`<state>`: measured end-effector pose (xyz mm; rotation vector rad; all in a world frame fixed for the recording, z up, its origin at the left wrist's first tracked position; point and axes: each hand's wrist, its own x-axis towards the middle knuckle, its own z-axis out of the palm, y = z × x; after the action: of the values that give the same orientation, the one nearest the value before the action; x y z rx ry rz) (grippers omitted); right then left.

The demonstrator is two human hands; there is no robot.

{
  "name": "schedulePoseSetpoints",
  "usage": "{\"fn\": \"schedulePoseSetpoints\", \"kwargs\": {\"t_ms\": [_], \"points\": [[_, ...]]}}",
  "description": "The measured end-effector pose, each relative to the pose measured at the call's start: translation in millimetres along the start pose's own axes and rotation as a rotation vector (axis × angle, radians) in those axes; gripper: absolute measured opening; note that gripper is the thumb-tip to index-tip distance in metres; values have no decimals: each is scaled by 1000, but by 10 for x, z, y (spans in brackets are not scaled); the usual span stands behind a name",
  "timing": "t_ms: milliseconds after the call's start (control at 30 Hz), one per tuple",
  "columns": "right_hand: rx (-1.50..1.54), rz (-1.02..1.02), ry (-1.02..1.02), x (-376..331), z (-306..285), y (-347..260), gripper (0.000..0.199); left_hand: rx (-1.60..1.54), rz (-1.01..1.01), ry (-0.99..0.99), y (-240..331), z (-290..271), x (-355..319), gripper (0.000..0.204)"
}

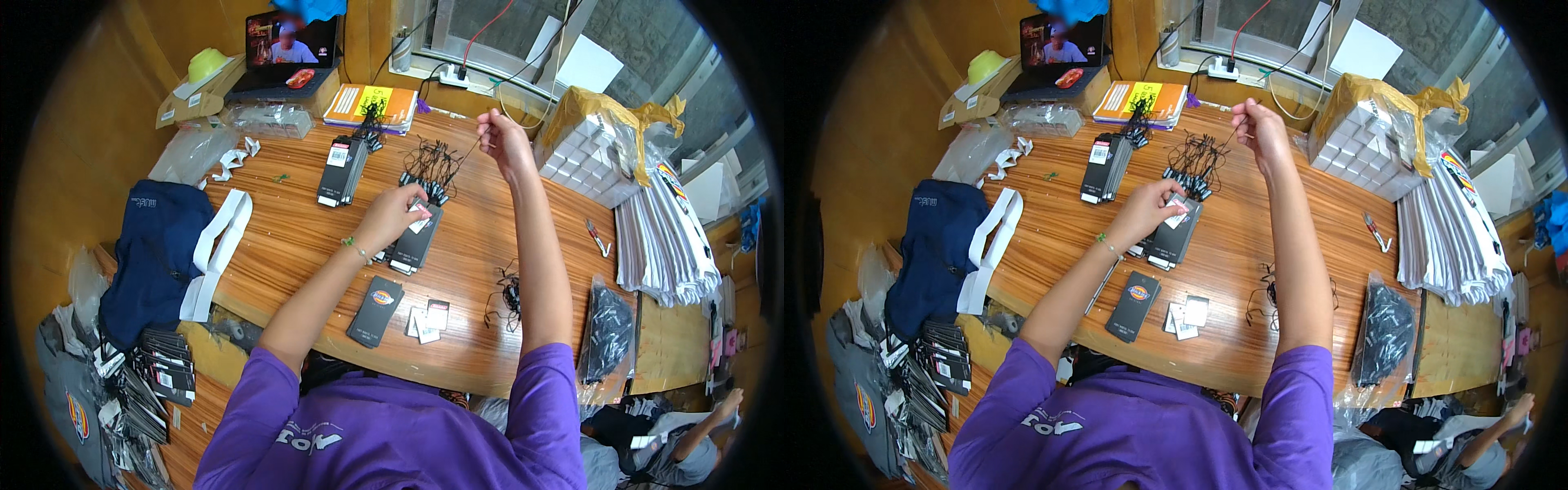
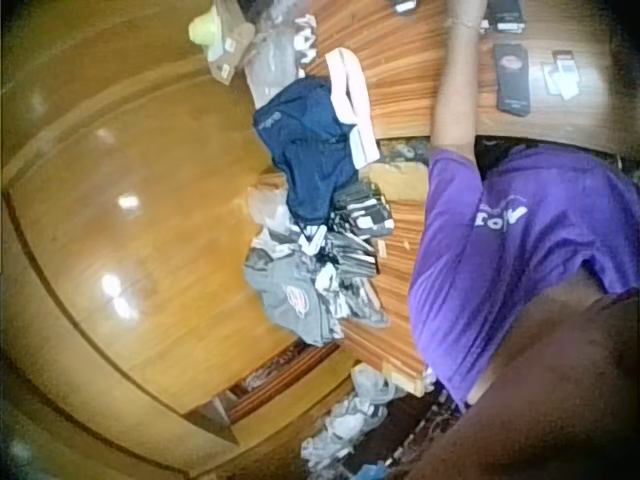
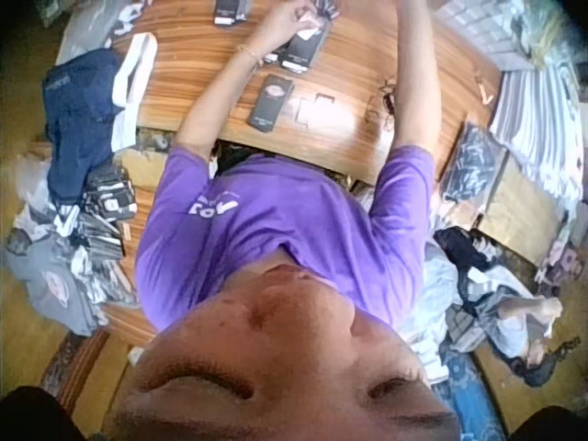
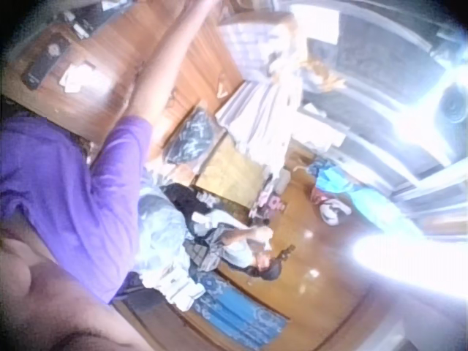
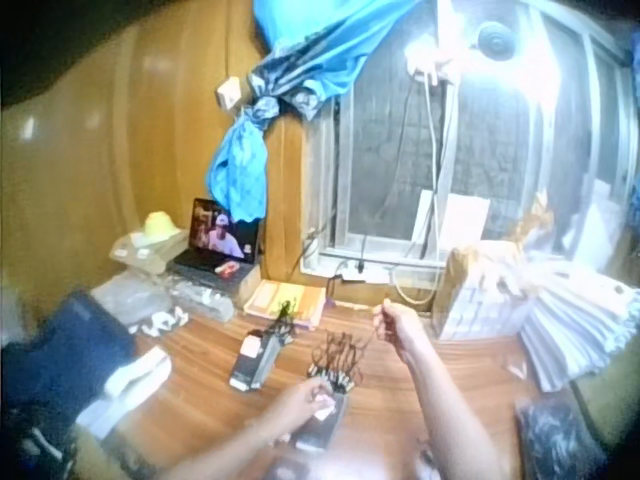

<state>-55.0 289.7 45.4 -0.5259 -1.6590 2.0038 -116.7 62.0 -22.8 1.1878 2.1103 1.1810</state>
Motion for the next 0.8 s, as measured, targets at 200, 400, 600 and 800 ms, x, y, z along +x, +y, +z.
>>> {"fn": "schedulePoseSetpoints", "kwargs": {"t_ms": [200, 400, 600, 800], "points": [[-151, 182, -129, 372, 61, 425, 27, 373, 258, 245, 86, -25, -105, 41], [-387, 323, -242, 697, 58, 894, 15, 205, 196, 244, 238, -229, -674, 48], [-812, -460, 124, 409, -28, 931, 27, 261, 128, -125, 112, -374, -1147, 51], [-918, -84, -457, -1424, 165, 505, 29, 393, 104, -270, 43, -402, -1213, 60]]}}
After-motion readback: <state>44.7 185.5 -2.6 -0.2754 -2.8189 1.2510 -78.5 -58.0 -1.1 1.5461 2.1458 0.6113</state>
